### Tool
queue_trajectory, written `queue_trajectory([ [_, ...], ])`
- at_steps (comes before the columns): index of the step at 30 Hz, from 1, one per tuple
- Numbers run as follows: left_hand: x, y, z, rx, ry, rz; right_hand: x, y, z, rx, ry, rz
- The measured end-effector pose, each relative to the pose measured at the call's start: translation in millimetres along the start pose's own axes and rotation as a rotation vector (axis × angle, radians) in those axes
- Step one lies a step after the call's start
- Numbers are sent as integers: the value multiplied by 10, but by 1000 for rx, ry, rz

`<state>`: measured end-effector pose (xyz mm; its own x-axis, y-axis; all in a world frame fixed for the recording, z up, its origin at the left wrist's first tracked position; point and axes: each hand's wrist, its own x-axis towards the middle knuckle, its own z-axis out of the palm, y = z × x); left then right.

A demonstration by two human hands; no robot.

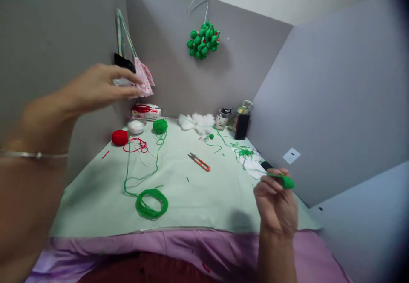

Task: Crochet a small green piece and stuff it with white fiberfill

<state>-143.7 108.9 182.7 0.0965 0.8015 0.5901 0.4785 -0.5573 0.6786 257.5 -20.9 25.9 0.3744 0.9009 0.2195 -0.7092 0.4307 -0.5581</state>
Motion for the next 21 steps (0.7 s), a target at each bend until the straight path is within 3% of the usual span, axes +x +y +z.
queue_trajectory([
  [3,-483,128,373,-209,-87,-47,-61,189,117,-250,1,-3],
  [4,-672,170,510,-343,-189,-80,-94,255,179,-322,-21,21],
  [7,-1198,282,898,-877,-653,-178,-227,428,382,-417,-88,5],
  [8,-1331,316,1009,-978,-749,-227,-281,474,442,-427,-114,-10],
  [10,-1497,385,1195,-1116,-798,-272,-396,550,528,-436,-179,-20],
  [13,-1509,493,1391,-1216,-600,-280,-551,635,579,-481,-324,-22],
  [15,-1441,542,1477,-1412,-423,-327,-610,674,588,-501,-418,-30],
  [17,-1395,544,1534,-1493,-260,-333,-624,697,600,-505,-447,-46],
  [19,-1415,486,1573,-1332,-148,-237,-606,707,615,-509,-392,-71],
  [21,-1497,387,1601,-944,-99,-48,-580,717,619,-508,-303,-105],
])
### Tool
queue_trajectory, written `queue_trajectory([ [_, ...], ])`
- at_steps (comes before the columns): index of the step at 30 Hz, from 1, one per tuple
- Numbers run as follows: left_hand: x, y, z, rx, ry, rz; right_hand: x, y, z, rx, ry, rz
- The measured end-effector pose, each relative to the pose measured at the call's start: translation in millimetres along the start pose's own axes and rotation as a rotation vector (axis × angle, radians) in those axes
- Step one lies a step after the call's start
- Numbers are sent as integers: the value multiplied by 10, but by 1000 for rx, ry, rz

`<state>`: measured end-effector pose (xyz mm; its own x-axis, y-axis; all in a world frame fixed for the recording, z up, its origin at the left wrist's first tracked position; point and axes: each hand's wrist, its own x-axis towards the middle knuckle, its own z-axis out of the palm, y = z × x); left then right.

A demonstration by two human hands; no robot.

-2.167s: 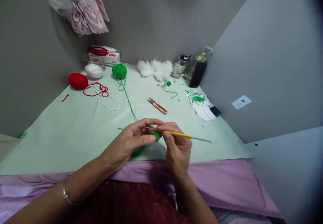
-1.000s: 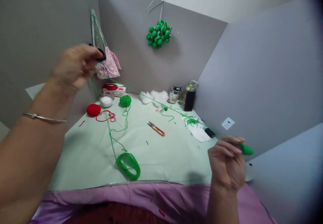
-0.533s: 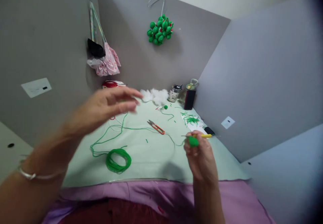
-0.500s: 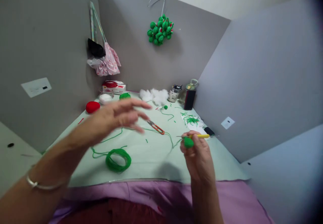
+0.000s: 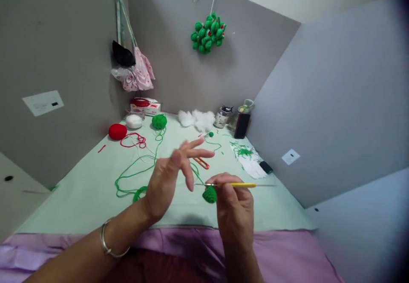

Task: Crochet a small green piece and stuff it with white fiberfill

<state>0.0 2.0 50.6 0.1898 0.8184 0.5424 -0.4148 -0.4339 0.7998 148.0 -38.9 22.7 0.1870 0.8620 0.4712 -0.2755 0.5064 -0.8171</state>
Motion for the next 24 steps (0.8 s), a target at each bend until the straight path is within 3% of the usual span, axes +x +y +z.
queue_trajectory([
  [2,-106,-83,-65,338,-48,104,8,31,-12,-14,60,-5],
  [3,-156,-115,-90,388,-66,86,2,55,-24,-32,76,-7],
  [5,-235,-155,-116,316,-102,-75,-24,113,-52,-96,93,-23],
  [9,-293,-179,-91,-53,-87,-440,-88,216,-99,-263,84,-127],
  [14,-292,-243,-113,-218,-54,-524,-119,299,-125,-289,69,-113],
  [24,-285,-201,-210,-87,40,-592,-40,361,-125,-35,79,80],
])
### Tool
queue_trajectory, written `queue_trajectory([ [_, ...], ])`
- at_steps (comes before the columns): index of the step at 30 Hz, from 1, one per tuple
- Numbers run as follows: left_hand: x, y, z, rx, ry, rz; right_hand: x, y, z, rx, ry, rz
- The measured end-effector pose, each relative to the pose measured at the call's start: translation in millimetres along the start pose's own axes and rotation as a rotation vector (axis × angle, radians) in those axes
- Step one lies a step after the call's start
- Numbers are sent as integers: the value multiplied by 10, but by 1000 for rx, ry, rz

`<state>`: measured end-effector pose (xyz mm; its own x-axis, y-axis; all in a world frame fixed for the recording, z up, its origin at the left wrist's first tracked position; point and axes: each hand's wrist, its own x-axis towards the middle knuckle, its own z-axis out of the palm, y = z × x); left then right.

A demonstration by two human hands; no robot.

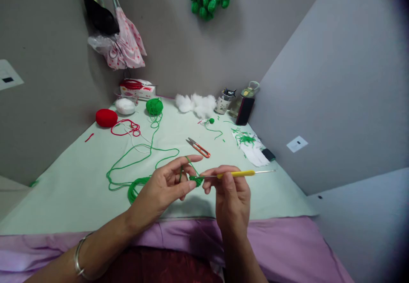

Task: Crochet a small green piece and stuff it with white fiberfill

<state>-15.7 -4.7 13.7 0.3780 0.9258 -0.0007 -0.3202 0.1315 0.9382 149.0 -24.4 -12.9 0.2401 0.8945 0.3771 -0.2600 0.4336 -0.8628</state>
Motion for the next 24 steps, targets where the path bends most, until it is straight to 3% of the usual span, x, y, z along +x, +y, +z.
queue_trajectory([
  [6,2,-4,-44,110,17,36,-42,-52,-15,-146,-70,-76],
  [11,-26,-67,-37,250,149,147,-137,-58,-43,-618,-195,-430],
  [14,-47,-88,14,150,196,124,-184,10,-66,-863,-265,-672],
  [17,-32,-103,22,-124,105,-30,-195,70,-77,-973,-234,-772],
  [20,15,-100,-27,-357,-3,-195,-156,60,-66,-753,-154,-628],
  [24,42,-71,-57,-381,5,-147,-63,-3,-12,-330,-34,-284],
])
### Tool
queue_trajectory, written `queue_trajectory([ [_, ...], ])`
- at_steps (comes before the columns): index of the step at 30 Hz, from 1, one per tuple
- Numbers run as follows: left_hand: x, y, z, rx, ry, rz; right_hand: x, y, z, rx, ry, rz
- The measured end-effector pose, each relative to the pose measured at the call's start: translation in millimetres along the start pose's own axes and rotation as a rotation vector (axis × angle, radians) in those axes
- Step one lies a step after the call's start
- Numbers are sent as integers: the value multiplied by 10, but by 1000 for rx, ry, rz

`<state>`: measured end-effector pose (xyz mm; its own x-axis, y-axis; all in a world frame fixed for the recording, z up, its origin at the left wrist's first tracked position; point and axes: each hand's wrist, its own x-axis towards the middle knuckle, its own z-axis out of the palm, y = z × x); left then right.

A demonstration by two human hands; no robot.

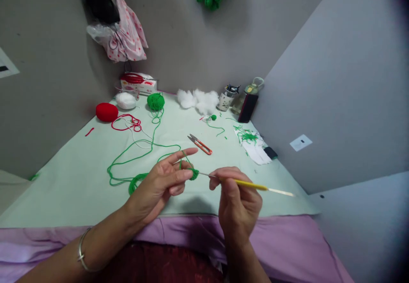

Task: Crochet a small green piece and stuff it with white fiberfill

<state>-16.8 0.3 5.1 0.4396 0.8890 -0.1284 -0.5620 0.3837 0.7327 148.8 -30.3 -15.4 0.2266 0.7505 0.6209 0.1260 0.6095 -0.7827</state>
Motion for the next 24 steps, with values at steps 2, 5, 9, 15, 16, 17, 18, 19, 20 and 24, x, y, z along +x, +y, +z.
queue_trajectory([
  [2,-11,-11,23,60,-12,34,34,-10,27,91,-15,57],
  [5,-25,-67,50,178,30,108,17,5,59,3,-85,17],
  [9,-16,-132,32,204,97,161,-95,70,57,-318,-136,-233],
  [15,13,-62,-30,-14,5,-68,-84,81,17,-268,-60,-221],
  [16,15,-49,-34,-13,6,-52,-58,69,18,-166,-27,-127],
  [17,16,-42,-33,5,9,-22,-34,58,22,-63,-10,-38],
  [18,15,-44,-30,36,8,11,-15,50,30,23,-6,31],
  [19,13,-53,-26,79,2,38,-3,47,39,81,-18,78],
  [20,11,-68,-23,125,-5,61,3,50,49,104,-46,104],
  [24,4,-122,-46,276,-17,89,-9,94,58,92,-67,155],
])
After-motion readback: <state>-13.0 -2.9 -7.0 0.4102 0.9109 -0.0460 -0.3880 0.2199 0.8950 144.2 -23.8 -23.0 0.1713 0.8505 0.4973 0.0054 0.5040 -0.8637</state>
